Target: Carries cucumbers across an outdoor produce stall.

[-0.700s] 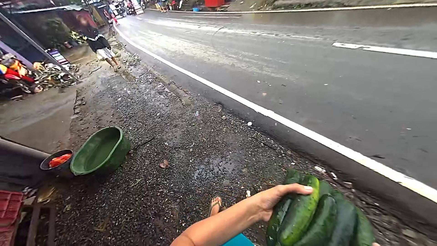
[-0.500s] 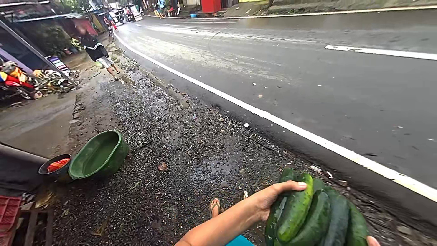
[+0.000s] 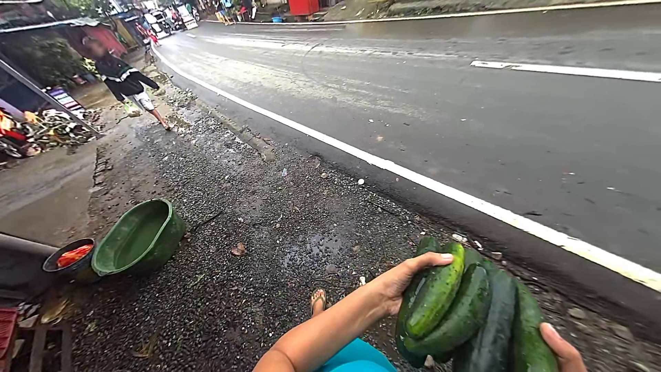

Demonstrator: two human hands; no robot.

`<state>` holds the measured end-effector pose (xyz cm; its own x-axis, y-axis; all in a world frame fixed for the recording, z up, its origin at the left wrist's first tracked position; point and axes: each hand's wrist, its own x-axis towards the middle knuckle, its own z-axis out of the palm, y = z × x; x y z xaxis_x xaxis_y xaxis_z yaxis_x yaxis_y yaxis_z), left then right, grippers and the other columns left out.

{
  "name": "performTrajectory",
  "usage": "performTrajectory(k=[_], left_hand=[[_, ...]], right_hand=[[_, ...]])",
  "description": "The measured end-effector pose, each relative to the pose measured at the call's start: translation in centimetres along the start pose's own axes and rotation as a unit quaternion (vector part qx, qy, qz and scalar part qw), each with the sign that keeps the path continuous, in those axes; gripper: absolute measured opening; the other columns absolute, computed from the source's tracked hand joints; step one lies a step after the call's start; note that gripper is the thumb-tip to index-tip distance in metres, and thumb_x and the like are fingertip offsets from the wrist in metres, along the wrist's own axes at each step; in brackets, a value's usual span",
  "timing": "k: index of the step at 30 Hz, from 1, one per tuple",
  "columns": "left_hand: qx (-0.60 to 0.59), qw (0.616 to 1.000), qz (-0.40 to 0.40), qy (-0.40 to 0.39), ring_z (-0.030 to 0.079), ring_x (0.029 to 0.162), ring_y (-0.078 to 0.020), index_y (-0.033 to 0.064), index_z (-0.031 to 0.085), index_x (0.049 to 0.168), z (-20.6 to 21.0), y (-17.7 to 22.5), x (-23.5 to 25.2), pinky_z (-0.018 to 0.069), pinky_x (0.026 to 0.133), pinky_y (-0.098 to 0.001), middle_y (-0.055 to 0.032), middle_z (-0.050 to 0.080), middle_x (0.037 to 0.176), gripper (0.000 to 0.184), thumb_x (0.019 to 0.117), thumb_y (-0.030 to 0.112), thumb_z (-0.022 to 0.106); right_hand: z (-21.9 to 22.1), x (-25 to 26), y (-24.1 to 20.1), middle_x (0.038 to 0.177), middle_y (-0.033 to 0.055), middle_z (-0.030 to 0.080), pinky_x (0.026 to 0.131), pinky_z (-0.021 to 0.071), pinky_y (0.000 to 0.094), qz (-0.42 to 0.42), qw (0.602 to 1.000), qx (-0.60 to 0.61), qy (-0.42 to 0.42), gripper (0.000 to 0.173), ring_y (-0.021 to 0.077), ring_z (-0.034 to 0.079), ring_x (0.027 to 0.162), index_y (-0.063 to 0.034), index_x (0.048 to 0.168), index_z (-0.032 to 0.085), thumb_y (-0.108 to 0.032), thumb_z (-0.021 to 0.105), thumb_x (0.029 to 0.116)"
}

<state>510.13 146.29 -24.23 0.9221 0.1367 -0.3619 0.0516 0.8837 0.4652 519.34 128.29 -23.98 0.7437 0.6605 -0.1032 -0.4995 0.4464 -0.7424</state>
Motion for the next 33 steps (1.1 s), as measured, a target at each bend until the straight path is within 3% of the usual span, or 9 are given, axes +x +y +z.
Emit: performTrajectory(k=[9,13,21,24,26,27,28,31,33], left_hand=[[0.043,0.998,-0.041,0.011,0.072,0.087,-0.0160,0.0116,0.067,0.112,1.7,-1.4,0.3,0.0614,0.080,-0.0332,-0.0072,0.072,0.095,0.030,0.1050,0.038,0.054],[0.050,0.998,-0.045,0.009,0.071,0.087,-0.0152,0.0126,0.066,0.111,2.2,-2.3,0.9,0.0610,0.079,-0.0329,-0.0061,0.072,0.094,0.029,0.1042,0.038,0.054],[0.053,0.998,-0.045,-0.002,0.070,0.085,-0.0153,0.0119,0.066,0.109,3.0,-4.3,2.6,0.0604,0.078,-0.0333,-0.0065,0.070,0.093,0.029,0.1034,0.038,0.054],[0.066,0.996,-0.055,0.010,0.071,0.086,-0.0156,0.0119,0.066,0.110,3.7,-4.7,2.8,0.0606,0.079,-0.0338,-0.0068,0.071,0.094,0.030,0.1036,0.039,0.055],[0.085,0.994,-0.067,0.013,0.071,0.087,-0.0159,0.0117,0.066,0.111,4.2,-4.9,3.0,0.0608,0.080,-0.0339,-0.0068,0.071,0.095,0.032,0.1040,0.041,0.054],[0.091,0.993,-0.075,0.012,0.071,0.087,-0.0160,0.0115,0.067,0.112,4.4,-5.1,3.1,0.0611,0.080,-0.0339,-0.0069,0.072,0.095,0.033,0.1040,0.042,0.055],[0.096,0.992,-0.080,0.013,0.072,0.088,-0.0161,0.0116,0.067,0.113,4.6,-5.2,3.2,0.0611,0.081,-0.0340,-0.0068,0.072,0.096,0.034,0.1039,0.042,0.055],[0.106,0.990,-0.091,0.013,0.071,0.090,-0.0158,0.0126,0.067,0.115,5.2,-5.9,4.3,0.0608,0.082,-0.0342,-0.0063,0.072,0.098,0.034,0.1031,0.043,0.057],[0.106,0.990,-0.095,0.009,0.071,0.088,-0.0154,0.0130,0.067,0.112,5.7,-6.6,5.4,0.0606,0.081,-0.0340,-0.0061,0.071,0.096,0.033,0.1029,0.043,0.057]], right_hand=[[-1.5,-1.0,-1.0,0.088,-0.0074,0.077,0.081,0.0599,0.0163,-0.015,0.999,-0.001,0.031,0.033,-0.0028,0.072,0.086,-0.0145,0.096,0.065,-0.013,0.034,0.1055],[-2.0,-2.0,-1.5,0.090,-0.0041,0.078,0.080,0.0615,0.0187,-0.021,1.000,0.017,0.006,0.026,0.0002,0.074,0.086,-0.0145,0.101,0.073,-0.019,0.048,0.1030],[-4.3,-2.7,-1.8,0.090,-0.0041,0.078,0.081,0.0612,0.0186,-0.047,0.998,0.024,0.026,0.028,0.0001,0.074,0.086,-0.0145,0.101,0.073,-0.018,0.046,0.1041],[-5.6,-2.4,-2.0,0.092,-0.0029,0.079,0.082,0.0616,0.0199,-0.056,0.998,0.043,-0.002,0.029,0.0014,0.074,0.088,-0.0124,0.104,0.073,-0.018,0.045,0.1041],[-3.3,-2.9,-3.1,0.083,-0.0053,0.075,0.077,0.0598,0.0163,-0.065,0.997,0.038,0.033,0.035,-0.0017,0.072,0.081,-0.0097,0.097,0.064,-0.008,0.030,0.1055],[0.7,-3.3,-4.2,0.066,-0.0076,0.067,0.063,0.0553,0.0118,-0.066,0.985,0.029,0.155,0.041,-0.0050,0.066,0.065,-0.0097,0.084,0.055,-0.002,0.020,0.1034],[2.2,-3.5,-5.0,0.062,-0.0085,0.065,0.060,0.0534,0.0100,-0.056,0.979,0.022,0.193,0.046,-0.0068,0.063,0.060,-0.0092,0.080,0.053,0.000,0.014,0.1036],[-1.3,-3.4,-5.0,0.071,-0.0088,0.073,0.068,0.0581,0.0106,-0.055,0.992,0.028,0.111,0.056,-0.0075,0.068,0.069,-0.0098,0.081,0.060,-0.004,0.010,0.1050],[-6.5,-2.8,-4.0,0.087,-0.0052,0.078,0.080,0.0603,0.0171,-0.067,0.995,0.061,0.039,0.042,-0.0019,0.073,0.084,-0.0106,0.097,0.072,-0.014,0.032,0.1076]])
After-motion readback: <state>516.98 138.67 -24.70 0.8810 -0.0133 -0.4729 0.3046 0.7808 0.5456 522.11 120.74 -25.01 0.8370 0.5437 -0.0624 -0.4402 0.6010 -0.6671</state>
